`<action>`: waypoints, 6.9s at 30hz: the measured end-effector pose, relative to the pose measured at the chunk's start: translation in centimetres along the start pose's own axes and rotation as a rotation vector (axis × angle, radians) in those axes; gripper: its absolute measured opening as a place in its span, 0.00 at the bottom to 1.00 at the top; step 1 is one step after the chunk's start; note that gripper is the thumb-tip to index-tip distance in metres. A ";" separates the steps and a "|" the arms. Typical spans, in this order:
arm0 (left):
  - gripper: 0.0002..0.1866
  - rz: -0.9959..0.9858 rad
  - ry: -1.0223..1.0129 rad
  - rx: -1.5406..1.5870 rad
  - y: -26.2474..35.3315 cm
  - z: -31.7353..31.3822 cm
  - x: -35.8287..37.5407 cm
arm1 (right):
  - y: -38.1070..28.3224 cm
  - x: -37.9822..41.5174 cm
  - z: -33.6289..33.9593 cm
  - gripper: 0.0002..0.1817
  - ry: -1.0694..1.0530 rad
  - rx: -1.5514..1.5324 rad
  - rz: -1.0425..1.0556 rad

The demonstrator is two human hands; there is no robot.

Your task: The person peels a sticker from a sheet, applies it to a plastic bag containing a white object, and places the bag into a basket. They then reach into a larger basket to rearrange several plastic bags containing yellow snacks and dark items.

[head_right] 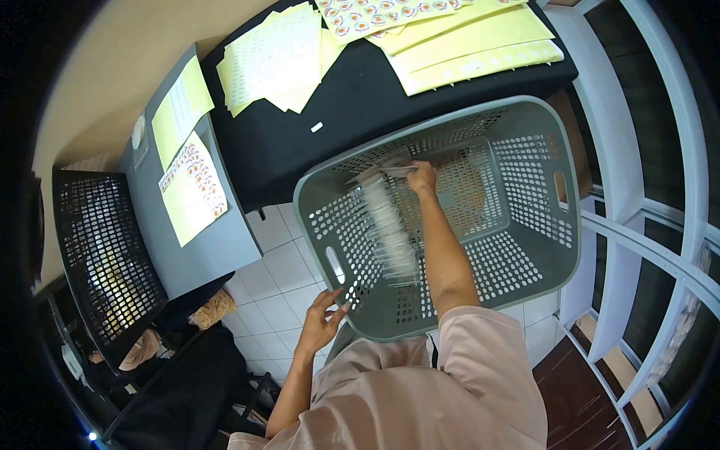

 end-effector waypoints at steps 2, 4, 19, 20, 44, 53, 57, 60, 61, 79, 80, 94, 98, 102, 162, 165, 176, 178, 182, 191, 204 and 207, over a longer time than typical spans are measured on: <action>0.20 -0.002 0.021 -0.011 0.2 0.0 -0.2 | 0.7 -0.8 -0.7 0.12 0.017 0.023 0.035; 0.20 0.011 0.032 0.004 0.2 0.1 -0.1 | 1.4 -1.0 -1.0 0.12 0.037 -0.013 0.060; 0.22 0.003 -0.033 0.025 -1.0 0.1 0.1 | 0.1 1.6 -2.0 0.43 0.032 -0.482 -0.217; 0.20 -0.074 0.031 -0.055 -1.2 0.2 0.2 | 1.8 1.0 -2.2 0.43 0.025 -0.485 -0.202; 0.24 -0.350 1.293 -0.355 -3.6 46.7 -10.5 | -4.1 24.7 6.3 0.04 0.139 -0.911 -0.208; 0.19 -0.419 1.368 -0.339 -6.4 53.2 -16.2 | -20.4 34.0 -0.2 0.06 0.187 -1.036 0.055; 0.08 -0.656 1.308 0.294 -3.4 53.0 -8.0 | -31.4 36.1 -4.6 0.09 0.101 -0.920 0.204; 0.06 -0.684 1.093 0.800 -2.3 50.4 -2.5 | -39.7 37.1 -9.6 0.19 -0.070 -0.879 0.274; 0.06 -0.705 0.948 0.993 -2.4 49.1 -1.7 | -41.5 37.3 -11.4 0.22 -0.149 -0.911 0.281; 0.25 -0.780 0.315 0.968 2.9 44.0 -0.6 | -51.6 34.7 -20.5 0.18 -0.716 -1.117 0.193; 0.25 -0.788 0.314 0.963 3.4 43.4 -1.2 | -52.4 34.6 -20.6 0.19 -0.718 -1.164 0.210; 0.26 -0.850 0.524 0.806 4.1 45.0 -4.5 | -52.7 31.6 -20.8 0.28 -0.949 -1.129 0.110; 0.18 -0.760 0.445 0.551 3.2 45.6 -4.2 | -54.3 30.9 -18.9 0.16 -0.811 -0.784 0.461; 0.11 -0.686 0.411 0.518 4.7 44.7 -3.9 | -53.9 31.2 -19.1 0.12 -0.824 -0.523 0.442; 0.12 -0.616 0.279 0.402 0.0 42.7 -3.2 | -51.2 32.6 -21.1 0.03 -0.949 -0.299 0.404; 0.12 -0.666 0.305 0.449 -0.3 41.8 -3.2 | -51.6 32.8 -21.0 0.03 -0.928 -0.272 0.469; 0.19 -0.499 0.574 0.341 -1.4 40.6 -3.2 | -50.9 33.1 -22.1 0.12 -0.834 -0.292 0.487; 0.20 -0.507 0.749 0.261 -0.8 41.2 -2.8 | -51.9 33.6 -21.6 0.14 -0.735 -0.270 0.559; 0.17 -0.472 0.906 0.257 -1.2 42.5 -3.2 | -51.6 33.5 -20.6 0.14 -0.737 -0.135 0.511; 0.20 -0.230 0.695 0.679 -4.5 43.6 -6.0 | -51.1 31.9 -18.5 0.08 -0.751 -0.257 0.496; 0.15 -0.229 0.116 1.081 -5.4 38.9 -8.9 | -46.9 23.8 -18.4 0.13 0.001 0.088 0.787; 0.13 -0.259 0.086 1.163 -5.6 37.9 -10.0 | -46.5 23.8 -18.8 0.11 0.027 0.126 0.841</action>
Point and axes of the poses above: each hand's wrist, its own x-axis away from the middle knuckle, its own z-axis out of the back of the hand, y = z × x, the point moved 5 cm from there along -x, towards the middle knuckle, and after that the axes turned 12 degrees about -x, right-handed, at the moved point
